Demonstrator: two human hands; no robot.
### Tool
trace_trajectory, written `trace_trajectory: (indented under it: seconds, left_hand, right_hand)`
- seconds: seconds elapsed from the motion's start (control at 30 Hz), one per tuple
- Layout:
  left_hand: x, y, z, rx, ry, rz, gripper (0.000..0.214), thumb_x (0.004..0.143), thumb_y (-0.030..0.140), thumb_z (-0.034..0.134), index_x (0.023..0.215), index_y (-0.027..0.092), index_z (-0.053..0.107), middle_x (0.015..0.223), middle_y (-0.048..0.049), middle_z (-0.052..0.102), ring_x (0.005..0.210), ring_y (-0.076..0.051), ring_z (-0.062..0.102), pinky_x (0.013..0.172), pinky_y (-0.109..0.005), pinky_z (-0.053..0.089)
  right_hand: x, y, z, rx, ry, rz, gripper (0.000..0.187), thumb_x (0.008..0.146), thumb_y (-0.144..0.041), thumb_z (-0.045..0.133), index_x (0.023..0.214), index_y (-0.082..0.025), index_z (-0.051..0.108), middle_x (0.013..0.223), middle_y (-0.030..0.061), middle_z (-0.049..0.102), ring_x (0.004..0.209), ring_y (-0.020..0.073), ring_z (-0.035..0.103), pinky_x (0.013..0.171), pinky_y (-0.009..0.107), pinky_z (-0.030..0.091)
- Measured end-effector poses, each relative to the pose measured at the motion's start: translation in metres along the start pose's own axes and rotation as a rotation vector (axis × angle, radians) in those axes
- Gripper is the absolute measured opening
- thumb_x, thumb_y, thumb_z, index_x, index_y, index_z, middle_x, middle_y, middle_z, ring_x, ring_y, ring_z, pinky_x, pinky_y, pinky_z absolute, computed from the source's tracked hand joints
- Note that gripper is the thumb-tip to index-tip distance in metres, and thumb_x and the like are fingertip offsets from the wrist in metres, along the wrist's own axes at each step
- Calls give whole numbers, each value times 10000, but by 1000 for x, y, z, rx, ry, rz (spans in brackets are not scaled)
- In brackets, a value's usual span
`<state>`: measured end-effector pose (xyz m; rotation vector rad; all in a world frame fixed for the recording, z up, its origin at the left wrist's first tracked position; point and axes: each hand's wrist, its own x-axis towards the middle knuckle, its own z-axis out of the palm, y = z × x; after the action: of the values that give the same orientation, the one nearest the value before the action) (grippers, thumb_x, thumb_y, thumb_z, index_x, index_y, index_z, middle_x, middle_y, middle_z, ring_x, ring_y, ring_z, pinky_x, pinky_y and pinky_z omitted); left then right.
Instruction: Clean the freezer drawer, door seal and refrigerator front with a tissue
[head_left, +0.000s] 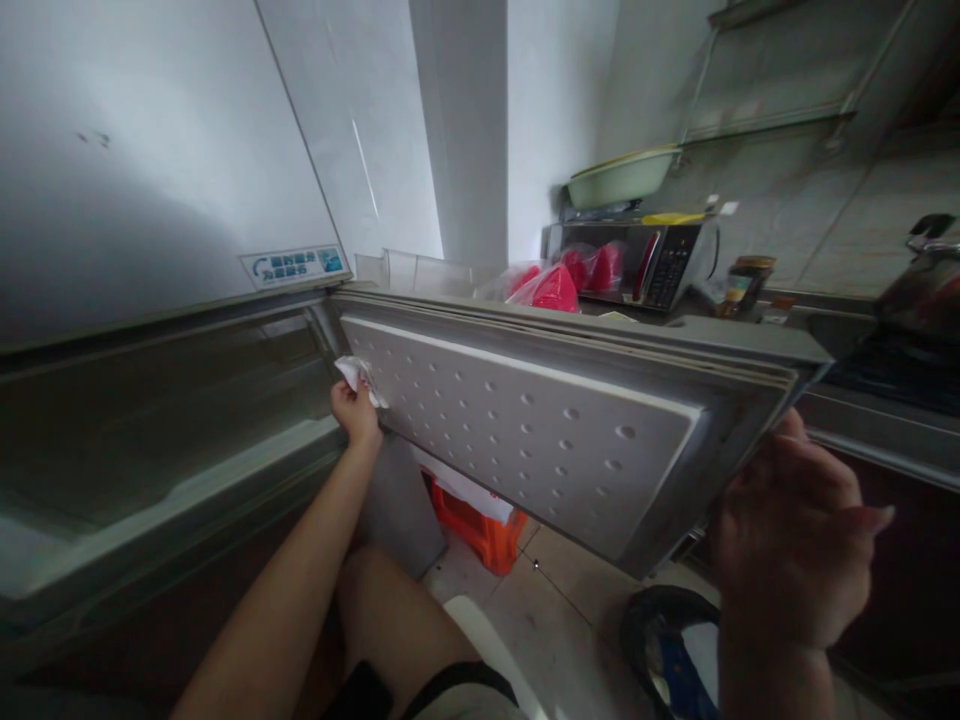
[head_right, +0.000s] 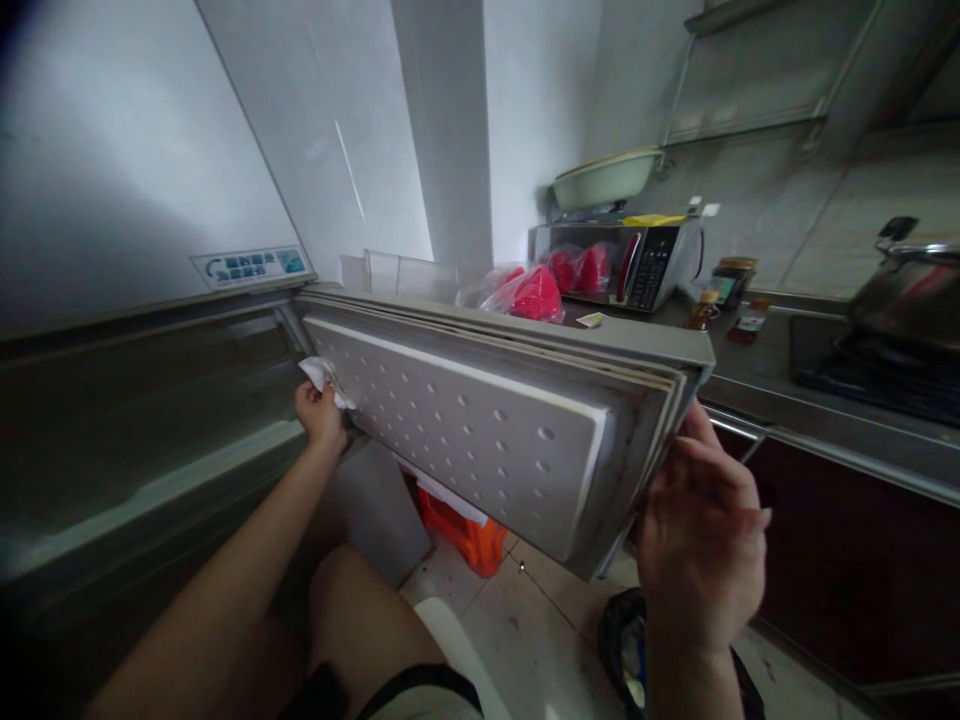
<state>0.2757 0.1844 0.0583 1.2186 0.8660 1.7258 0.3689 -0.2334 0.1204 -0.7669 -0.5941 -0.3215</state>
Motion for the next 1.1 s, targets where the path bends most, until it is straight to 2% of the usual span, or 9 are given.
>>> trace_trajectory:
  seconds: [0.1,0.2,0.33,0.43,0.57,0.7,0.83,0.97,1.1]
  left_hand:
    - [24,-9,-5,24,3,-45,86,700,98,573,749,152,528,701,41,537,661,-102,536,714,-240,425]
    - [29,-9,-11,32,-10,-40,26,699,139,591,723,139,581,672,38,553,638,-102,523,693,-244,424]
    - [17,-7,-15,18,-10,-32,106,722,228,609,763,130,611,658,41,547,569,-91,487,598,-233,405]
    - [5,-3,-13,0,-8,-17,152,726,270,628,792,133,615,665,43,543,553,-84,480,562,-220,396]
    - [-7,10,-4,-43,-13,18,139,736,244,625,829,152,576,737,25,574,630,-96,552,577,-206,428]
    - [-22,30,2,-81,-53,65,148,732,208,638,845,162,555,789,6,600,713,-114,599,594,-198,451]
    - [-58,55,3,-89,-178,183,162,731,265,671,830,164,591,760,10,617,694,-116,602,625,-213,471]
    - [-115,83,1,-86,-374,288,147,756,297,680,821,178,624,710,15,633,645,-123,610,596,-223,483]
    - [-173,114,1,-91,-612,557,46,819,228,659,807,202,623,729,12,639,670,-117,607,626,-223,488]
  right_hand:
    - [-2,0,1,19,43,8,302,873,-409,459,921,-239,703,1263,13,612,1235,229,524,1104,455,344]
    - [-3,1,2,9,68,-1,286,847,-352,446,907,-246,704,1239,-3,627,1214,215,543,1091,433,361]
    - [-2,0,2,17,51,20,258,835,-311,463,915,-238,698,1274,2,608,1231,207,532,1102,412,356]
    - [-2,0,0,19,31,19,239,841,-336,488,929,-239,687,1291,6,599,1247,222,518,1118,454,336]
    - [-1,1,-3,13,-35,10,266,858,-405,491,948,-247,685,1330,10,575,1256,211,506,1116,435,352]
    - [0,2,-5,-1,-36,8,290,885,-425,453,960,-271,687,1326,-11,580,1260,200,501,1125,450,342]
    - [0,3,-3,10,-43,-8,287,884,-425,467,976,-267,688,1325,-1,581,1273,207,490,1131,464,327]
    - [-1,2,-2,13,-49,-11,284,880,-420,482,981,-251,687,1348,16,560,1285,211,479,1135,449,318]
    - [-2,1,-2,-1,-46,-1,276,879,-410,481,984,-256,686,1356,6,554,1297,211,465,1138,450,311]
